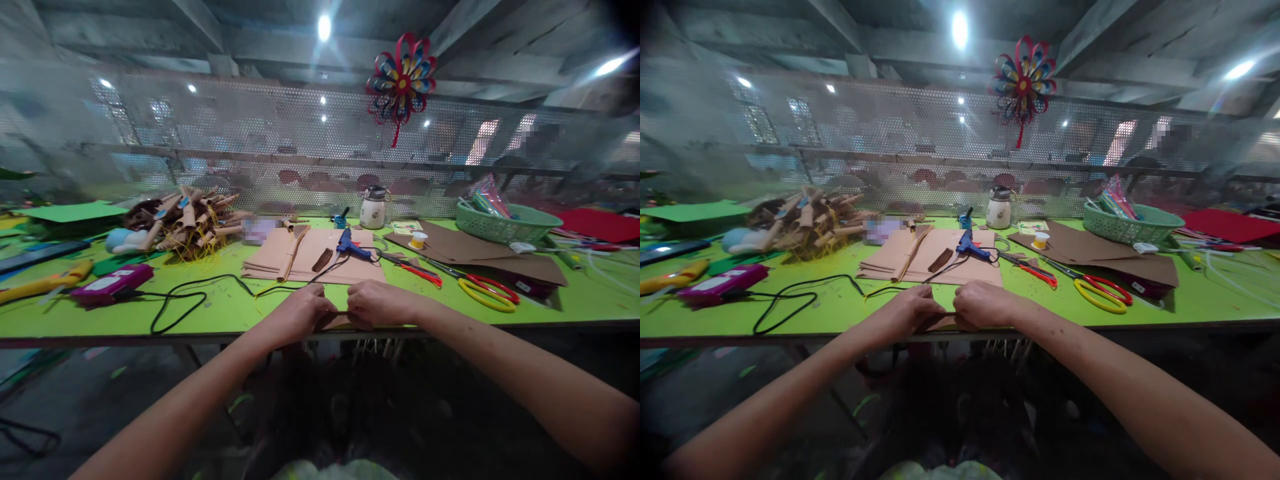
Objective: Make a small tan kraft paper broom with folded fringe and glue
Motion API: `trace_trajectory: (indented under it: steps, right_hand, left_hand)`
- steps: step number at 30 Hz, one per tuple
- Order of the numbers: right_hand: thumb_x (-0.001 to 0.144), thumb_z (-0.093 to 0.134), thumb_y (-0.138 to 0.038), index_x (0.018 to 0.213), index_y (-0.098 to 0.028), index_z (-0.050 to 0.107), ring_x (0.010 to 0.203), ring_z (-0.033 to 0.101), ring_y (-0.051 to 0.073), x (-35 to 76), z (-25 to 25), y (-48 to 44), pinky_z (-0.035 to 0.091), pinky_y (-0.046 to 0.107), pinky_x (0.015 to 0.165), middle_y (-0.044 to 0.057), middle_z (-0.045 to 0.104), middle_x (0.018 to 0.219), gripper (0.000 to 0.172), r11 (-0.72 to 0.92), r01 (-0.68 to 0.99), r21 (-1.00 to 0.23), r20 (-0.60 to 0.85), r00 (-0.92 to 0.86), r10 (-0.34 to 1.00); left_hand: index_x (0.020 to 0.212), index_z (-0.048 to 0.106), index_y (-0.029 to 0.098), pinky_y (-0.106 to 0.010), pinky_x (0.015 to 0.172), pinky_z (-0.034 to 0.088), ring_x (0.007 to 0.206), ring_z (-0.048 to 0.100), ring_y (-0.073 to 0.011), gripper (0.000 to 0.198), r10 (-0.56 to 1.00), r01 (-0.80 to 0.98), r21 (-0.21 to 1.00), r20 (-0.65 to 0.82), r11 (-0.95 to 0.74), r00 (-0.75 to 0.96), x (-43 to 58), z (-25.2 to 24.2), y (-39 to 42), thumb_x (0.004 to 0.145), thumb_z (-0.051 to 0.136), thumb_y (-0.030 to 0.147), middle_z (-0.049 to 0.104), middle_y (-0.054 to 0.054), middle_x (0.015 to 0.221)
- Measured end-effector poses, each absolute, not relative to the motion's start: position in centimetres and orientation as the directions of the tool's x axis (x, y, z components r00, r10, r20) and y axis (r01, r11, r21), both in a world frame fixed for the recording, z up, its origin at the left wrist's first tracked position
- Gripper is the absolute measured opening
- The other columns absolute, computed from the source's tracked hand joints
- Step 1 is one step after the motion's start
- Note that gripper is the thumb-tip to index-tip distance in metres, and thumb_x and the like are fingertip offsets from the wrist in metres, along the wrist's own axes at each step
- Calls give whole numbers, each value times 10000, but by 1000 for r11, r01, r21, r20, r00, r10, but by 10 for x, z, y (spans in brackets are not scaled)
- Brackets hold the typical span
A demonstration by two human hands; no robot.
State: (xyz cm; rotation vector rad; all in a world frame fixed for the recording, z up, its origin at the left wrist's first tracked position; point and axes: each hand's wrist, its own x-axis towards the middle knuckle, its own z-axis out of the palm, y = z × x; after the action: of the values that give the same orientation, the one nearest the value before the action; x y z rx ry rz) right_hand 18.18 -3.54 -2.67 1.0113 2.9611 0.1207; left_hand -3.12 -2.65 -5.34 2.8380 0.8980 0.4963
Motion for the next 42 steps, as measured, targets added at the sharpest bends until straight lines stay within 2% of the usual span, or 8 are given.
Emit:
trace_trajectory:
  steps: [4, 9, 17, 24, 30, 37, 42]
  right_hand:
    - [850, 461, -251, 692, -136, 645, 615, 499, 123, 188, -34, -36, 326, 233, 588, 58, 589, 675, 268, 797, 595, 101, 45, -803, 594]
    - [855, 480, -267, 753, -137, 628, 659, 500, 127, 190, -41, -38, 331, 236, 617, 57, 579, 733, 222, 771, 628, 103, 87, -778, 622]
    - [865, 478, -205, 855, -139, 630, 755, 525, 135, 193, -41, -43, 333, 225, 643, 66, 583, 821, 166, 730, 683, -3, 97, -727, 680]
    - [827, 520, -169, 796, -124, 625, 713, 500, 130, 195, -35, -50, 320, 226, 622, 58, 550, 796, 118, 699, 712, -64, 52, -697, 715]
    - [809, 517, -132, 777, -127, 605, 725, 502, 124, 196, -31, -50, 326, 217, 620, 53, 541, 809, 94, 713, 693, -102, 10, -716, 698]
    - [833, 506, -153, 808, -134, 575, 771, 485, 132, 201, -35, -54, 329, 221, 637, 55, 523, 848, 75, 710, 692, -128, 39, -712, 701]
    - [797, 547, -126, 775, -144, 603, 717, 469, 128, 207, -38, -53, 307, 222, 608, 41, 516, 803, 63, 714, 693, -101, 39, -714, 699]
  left_hand:
    - [926, 703, 228, -246, 580, 280, 707, 466, -142, 199, 566, 548, 144, 265, -824, 780, -32, -49, -29, 845, 521, 232, 490, -30, 741]
    - [807, 676, 201, -269, 608, 289, 701, 458, -155, 194, 533, 547, 24, 268, -837, 803, -32, -46, -29, 856, 489, 216, 514, -39, 744]
    - [748, 597, 148, -255, 620, 321, 719, 452, -151, 152, 561, 562, 83, 274, -823, 781, -36, -50, -28, 834, 472, 154, 521, -42, 748]
    - [732, 564, 157, -237, 590, 303, 682, 419, -127, 128, 595, 580, 141, 263, -802, 759, -39, -48, -36, 803, 470, 107, 455, -22, 779]
    - [747, 566, 175, -273, 623, 294, 738, 425, -162, 93, 580, 603, 1, 275, -798, 767, -41, -51, -35, 797, 506, 123, 463, -29, 770]
    - [805, 563, 171, -259, 675, 346, 799, 429, -162, 117, 533, 552, -1, 258, -834, 805, -42, -51, -35, 825, 469, 105, 485, -42, 859]
    - [829, 584, 169, -290, 734, 366, 843, 433, -186, 145, 457, 498, -114, 262, -860, 850, -42, -51, -37, 819, 478, 71, 483, -59, 877]
